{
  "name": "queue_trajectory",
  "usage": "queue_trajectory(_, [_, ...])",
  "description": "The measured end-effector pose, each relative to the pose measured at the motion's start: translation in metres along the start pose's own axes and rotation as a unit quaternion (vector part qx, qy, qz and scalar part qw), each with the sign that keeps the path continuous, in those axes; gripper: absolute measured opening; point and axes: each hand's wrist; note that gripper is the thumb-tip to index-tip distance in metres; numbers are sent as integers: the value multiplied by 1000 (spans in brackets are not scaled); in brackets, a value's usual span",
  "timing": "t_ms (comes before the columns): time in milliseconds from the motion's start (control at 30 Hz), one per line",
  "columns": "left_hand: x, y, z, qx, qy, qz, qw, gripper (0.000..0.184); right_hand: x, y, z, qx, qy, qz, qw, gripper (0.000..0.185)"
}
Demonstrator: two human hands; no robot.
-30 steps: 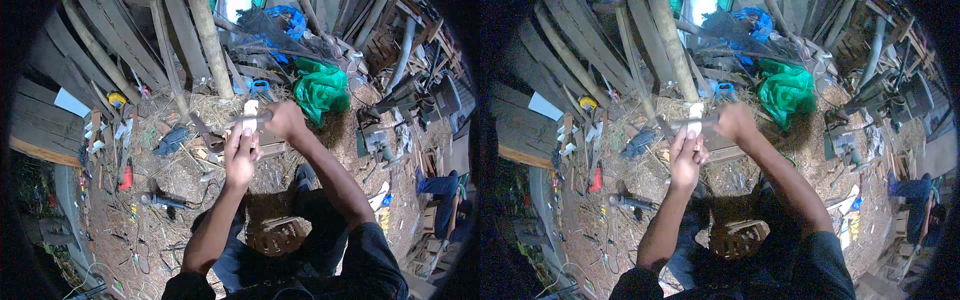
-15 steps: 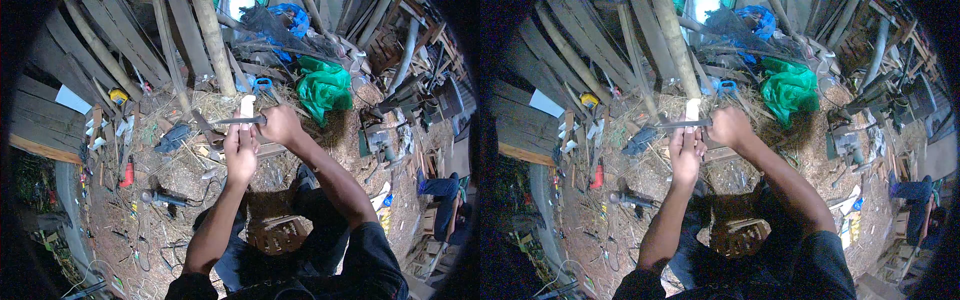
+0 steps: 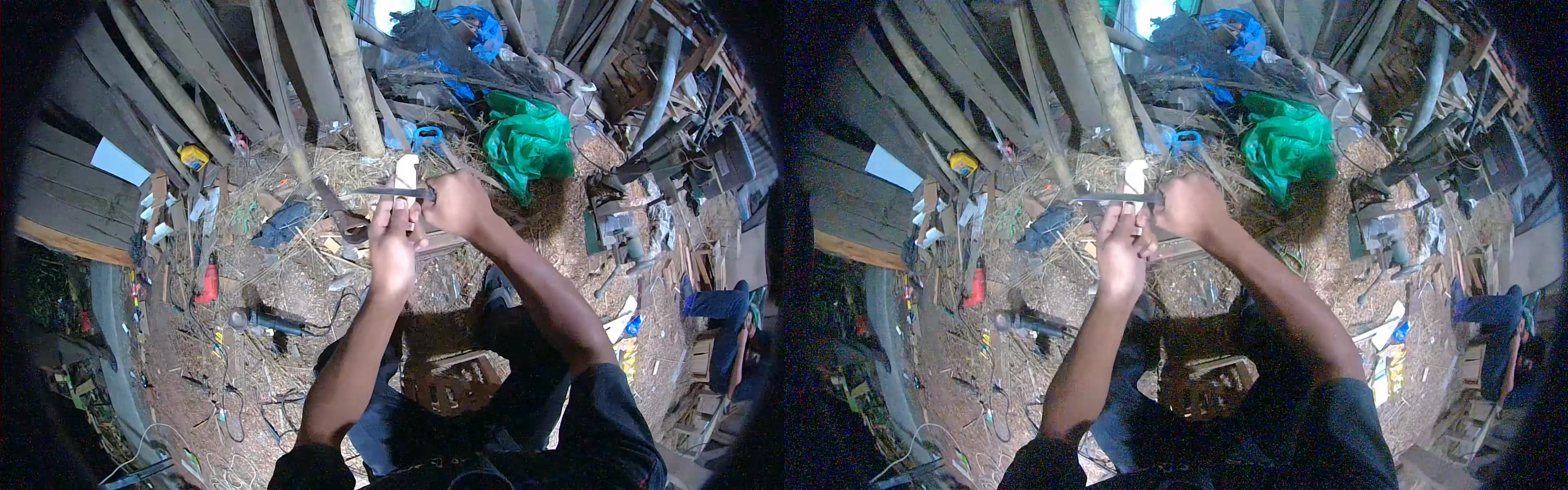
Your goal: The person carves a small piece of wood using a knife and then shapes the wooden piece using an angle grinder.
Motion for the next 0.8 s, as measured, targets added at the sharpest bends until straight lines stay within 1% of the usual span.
queue_trajectory(33, [-4,0,-2,-3,4,9,1000,42,0,0,-1,1,20,-5,1000,22])
queue_trajectory(133, [-3,6,-3,-27,41,27,998,40,-5,-2,-5,38,36,-4,999,31])
queue_trajectory(200, [-2,10,-4,-48,46,35,997,41,-17,-8,-22,97,45,-41,993,33])
queue_trajectory(233, [3,14,-2,-55,67,59,994,41,-19,-9,-29,127,49,-61,989,34])
queue_trajectory(267, [2,14,5,-44,87,79,992,41,-18,-10,-35,129,56,-63,988,35])
queue_trajectory(333, [2,11,4,-49,91,73,992,41,-21,-7,-30,133,74,-57,987,36])
queue_trajectory(367, [3,10,6,-51,95,71,992,40,-23,-4,-27,127,80,-48,988,33])
queue_trajectory(467, [-2,3,6,-50,102,63,991,38,-15,2,-17,75,18,-36,996,31])
queue_trajectory(500, [-4,1,4,-55,102,63,991,37,-10,3,-15,34,7,-45,998,29])
queue_trajectory(533, [-5,-1,2,-61,103,65,991,36,-6,5,-13,27,7,-33,999,29])
queue_trajectory(567, [-3,-1,2,-36,116,68,990,34,-2,8,-10,20,8,-21,1000,29])
queue_trajectory(600, [-3,0,1,-40,128,75,988,33,0,9,-7,14,9,-9,1000,29])
queue_trajectory(633, [-5,2,0,-44,139,82,986,33,1,7,-8,34,20,2,999,31])
queue_trajectory(733, [-4,11,1,-75,178,90,977,34,-9,7,-9,40,10,-21,999,33])
queue_trajectory(800, [-2,15,2,-83,195,100,972,35,-19,2,-25,79,44,-39,995,34])
Point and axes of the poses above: each hand's wrist, its own y-axis away from the middle knuckle, its own x-axis out of the palm, z = x × y, and after that the axes turned 14 degrees about -y, right-handed
